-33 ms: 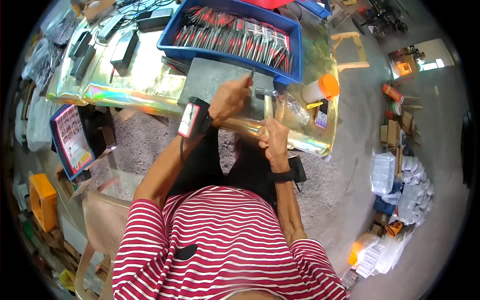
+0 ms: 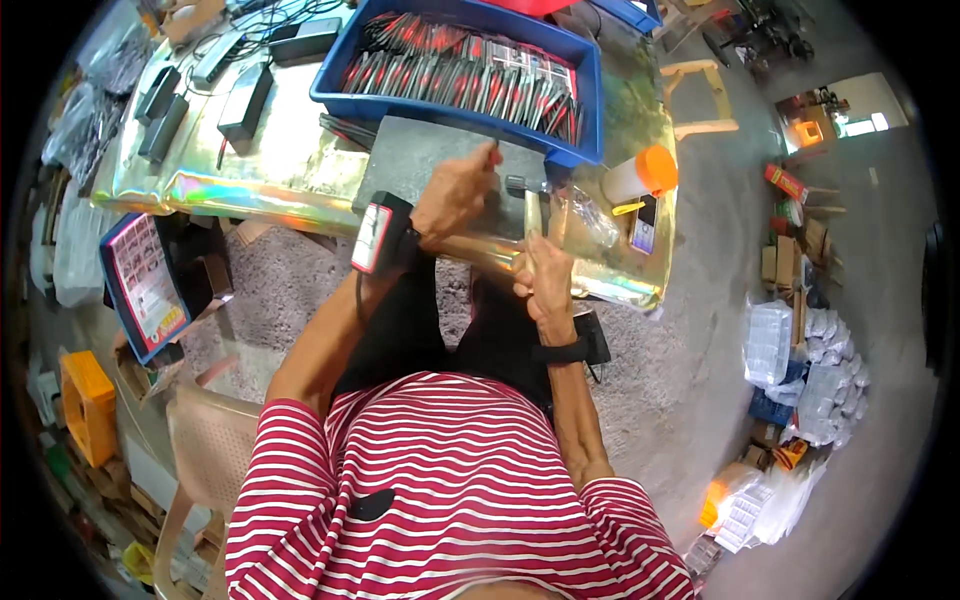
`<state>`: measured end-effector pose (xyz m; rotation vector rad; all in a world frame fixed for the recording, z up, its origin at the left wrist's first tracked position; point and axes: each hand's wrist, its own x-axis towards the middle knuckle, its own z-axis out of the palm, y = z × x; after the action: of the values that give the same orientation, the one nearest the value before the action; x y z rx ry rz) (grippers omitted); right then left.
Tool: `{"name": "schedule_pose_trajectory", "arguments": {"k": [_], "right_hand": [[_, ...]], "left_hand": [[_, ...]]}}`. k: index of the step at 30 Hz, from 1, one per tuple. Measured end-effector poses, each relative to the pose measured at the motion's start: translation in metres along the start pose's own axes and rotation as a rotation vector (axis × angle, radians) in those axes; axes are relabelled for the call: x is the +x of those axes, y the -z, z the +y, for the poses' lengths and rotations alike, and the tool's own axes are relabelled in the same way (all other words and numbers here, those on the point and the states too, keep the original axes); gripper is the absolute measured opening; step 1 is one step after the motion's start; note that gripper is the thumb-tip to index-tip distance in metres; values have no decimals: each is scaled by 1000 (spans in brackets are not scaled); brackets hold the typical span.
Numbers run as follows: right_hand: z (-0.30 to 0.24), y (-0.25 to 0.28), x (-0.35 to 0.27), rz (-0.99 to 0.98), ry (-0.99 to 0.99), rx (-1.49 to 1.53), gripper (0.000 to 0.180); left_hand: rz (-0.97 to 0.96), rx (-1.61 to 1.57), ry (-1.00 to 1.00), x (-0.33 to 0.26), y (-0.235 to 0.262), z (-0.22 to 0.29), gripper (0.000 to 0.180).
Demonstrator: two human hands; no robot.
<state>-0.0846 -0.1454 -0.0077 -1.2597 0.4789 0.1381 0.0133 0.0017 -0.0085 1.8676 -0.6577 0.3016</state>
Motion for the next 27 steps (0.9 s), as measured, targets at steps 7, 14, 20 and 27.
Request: {"name": "schedule_pose_trajectory", "arguments": {"k": [7, 14, 20, 27], "right_hand": [[0, 3, 5, -106, 91, -246, 34], [-13, 43, 21, -95, 247, -622, 40], [-13, 65, 64, 170, 332, -507, 14], [22, 80, 116, 382, 497, -723, 13]], "left_hand": [[100, -117, 184, 60, 11, -24, 15], [46, 344, 18, 104, 13, -90, 29], [-8, 525, 137, 119, 5, -107, 30], [-25, 621, 115, 115, -9, -104, 29]]}}
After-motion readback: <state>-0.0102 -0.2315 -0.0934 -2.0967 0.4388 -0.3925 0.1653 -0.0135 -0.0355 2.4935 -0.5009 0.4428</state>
